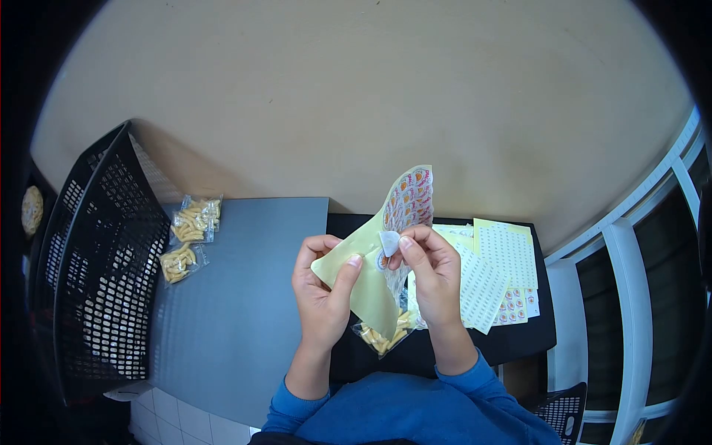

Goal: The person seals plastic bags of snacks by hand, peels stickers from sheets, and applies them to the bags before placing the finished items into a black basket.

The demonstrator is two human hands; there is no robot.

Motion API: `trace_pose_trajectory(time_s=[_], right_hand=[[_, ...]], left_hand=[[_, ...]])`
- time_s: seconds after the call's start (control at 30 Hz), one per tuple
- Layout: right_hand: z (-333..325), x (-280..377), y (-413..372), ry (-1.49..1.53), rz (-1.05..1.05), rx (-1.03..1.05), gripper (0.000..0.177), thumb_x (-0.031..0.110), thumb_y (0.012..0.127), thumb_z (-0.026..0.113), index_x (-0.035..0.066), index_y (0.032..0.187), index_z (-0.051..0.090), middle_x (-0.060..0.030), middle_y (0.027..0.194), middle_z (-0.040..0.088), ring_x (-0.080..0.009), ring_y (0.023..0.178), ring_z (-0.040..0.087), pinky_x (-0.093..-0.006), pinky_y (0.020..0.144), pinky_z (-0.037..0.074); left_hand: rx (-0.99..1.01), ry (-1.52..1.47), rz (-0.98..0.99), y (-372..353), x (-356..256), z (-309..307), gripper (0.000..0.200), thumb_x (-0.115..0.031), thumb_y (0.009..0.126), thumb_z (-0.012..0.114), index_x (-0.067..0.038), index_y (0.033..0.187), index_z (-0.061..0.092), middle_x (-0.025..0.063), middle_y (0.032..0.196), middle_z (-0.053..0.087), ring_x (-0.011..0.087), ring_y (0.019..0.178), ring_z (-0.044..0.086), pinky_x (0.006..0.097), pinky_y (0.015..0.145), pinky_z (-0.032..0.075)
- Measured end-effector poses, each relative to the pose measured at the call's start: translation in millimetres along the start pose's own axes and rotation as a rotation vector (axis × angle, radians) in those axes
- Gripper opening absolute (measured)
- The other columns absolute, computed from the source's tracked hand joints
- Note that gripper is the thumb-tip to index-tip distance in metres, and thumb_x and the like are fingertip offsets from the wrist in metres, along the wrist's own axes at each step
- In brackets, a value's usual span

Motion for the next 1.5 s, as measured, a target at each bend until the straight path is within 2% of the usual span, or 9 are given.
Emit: trace_pose_trajectory(time_s=[0.67,0.8,0.9,1.07,1.2,1.33,1.4,1.47,1.5], right_hand=[[-31.4,1.7,6.8,0.088,-0.007,-0.102,0.013,0.012,0.087,0.05,0.0,0.088,0.054,-0.0064,0.08,0.058,-0.0139,0.072,0.06,-0.0263,0.071,0.046],[-36.3,8.2,3.3,0.318,0.033,-0.094,0.013,0.013,0.088,0.049,0.002,0.09,0.055,-0.0069,0.08,0.059,-0.016,0.073,0.06,-0.0282,0.072,0.046],[-22.1,5.9,0.4,0.748,0.166,0.101,0.021,0.018,0.091,0.042,0.002,0.096,0.055,-0.0075,0.083,0.059,-0.0187,0.082,0.059,-0.0306,0.077,0.045],[-18.6,21.6,-11.0,0.822,0.228,0.119,0.02,0.02,0.091,0.039,0.006,0.096,0.052,-0.0044,0.088,0.052,-0.0148,0.078,0.056,-0.0307,0.076,0.04],[-24.5,30.2,-17.1,0.811,0.214,0.094,0.023,0.022,0.091,0.04,0.004,0.099,0.052,-0.0052,0.088,0.053,-0.0166,0.077,0.056,-0.0304,0.073,0.04],[-37.6,34.9,-17.5,0.727,0.109,0.031,0.022,0.02,0.091,0.04,0.003,0.1,0.052,-0.0076,0.085,0.057,-0.0175,0.079,0.057,-0.0299,0.073,0.042],[-38.2,33.8,-19.3,0.768,0.089,0.049,0.021,0.018,0.091,0.04,0.002,0.101,0.051,-0.0091,0.085,0.059,-0.0181,0.082,0.058,-0.0293,0.075,0.044],[-45.8,34.8,-20.8,0.671,0.01,-0.013,0.02,0.016,0.091,0.041,0.001,0.1,0.051,-0.0096,0.084,0.059,-0.0171,0.08,0.058,-0.0286,0.075,0.043],[-51.5,37.2,-21.6,0.583,-0.053,-0.06,0.019,0.015,0.091,0.043,0.0,0.098,0.052,-0.0097,0.084,0.059,-0.0161,0.079,0.058,-0.0279,0.074,0.043]], left_hand=[[-0.087,-0.095,0.001,12.7,27.7,-13.5,0.019,-0.004,0.082,0.055,-0.003,0.096,0.043,0.0031,0.082,0.053,0.0065,0.072,0.053,0.0213,0.063,0.045],[-0.229,-0.387,-0.094,23.0,97.3,-31.2,0.022,-0.009,0.086,0.05,-0.002,0.104,0.039,0.0101,0.096,0.053,0.0159,0.087,0.054,0.0301,0.077,0.046],[-0.572,-0.182,-0.091,3.0,158.6,-59.7,0.025,-0.013,0.088,0.048,0.0,0.106,0.037,0.0122,0.102,0.049,0.0178,0.092,0.051,0.0303,0.082,0.042],[-0.745,0.139,-0.221,-34.1,250.1,-89.2,0.033,-0.016,0.089,0.045,0.003,0.113,0.034,0.0144,0.101,0.049,0.0201,0.091,0.051,0.0294,0.081,0.041],[-0.66,0.146,-0.322,-31.5,265.2,-94.8,0.047,-0.017,0.085,0.053,0.005,0.117,0.027,0.0175,0.109,0.044,0.0221,0.098,0.047,0.0311,0.086,0.039],[-0.603,0.233,-0.505,-36.3,229.0,-74.9,0.09,-0.02,0.073,0.068,0.006,0.127,0.001,0.0223,0.129,0.016,0.0262,0.118,0.028,0.0366,0.097,0.027],[-0.456,0.872,-0.315,-37.8,190.2,-74.1,0.093,-0.021,0.072,0.067,0.007,0.129,-0.001,0.0236,0.13,0.013,0.0291,0.118,0.027,0.0363,0.098,0.025],[-0.264,0.99,-0.198,-41.5,163.6,-60.4,0.091,-0.026,0.068,0.071,0.006,0.129,0.011,0.0238,0.128,0.021,0.0324,0.116,0.03,0.0373,0.099,0.025],[0.127,1.093,-0.373,-49.4,167.8,-36.5,0.089,-0.029,0.065,0.072,0.006,0.127,0.019,0.0234,0.126,0.026,0.0326,0.116,0.032,0.0391,0.097,0.028]])
Point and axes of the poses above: each hand's wrist, its own y-axis towards the middle knuckle, its own z-axis out of the palm, x = y × z, the point moved 9 cm from there along y, towards the middle knuckle
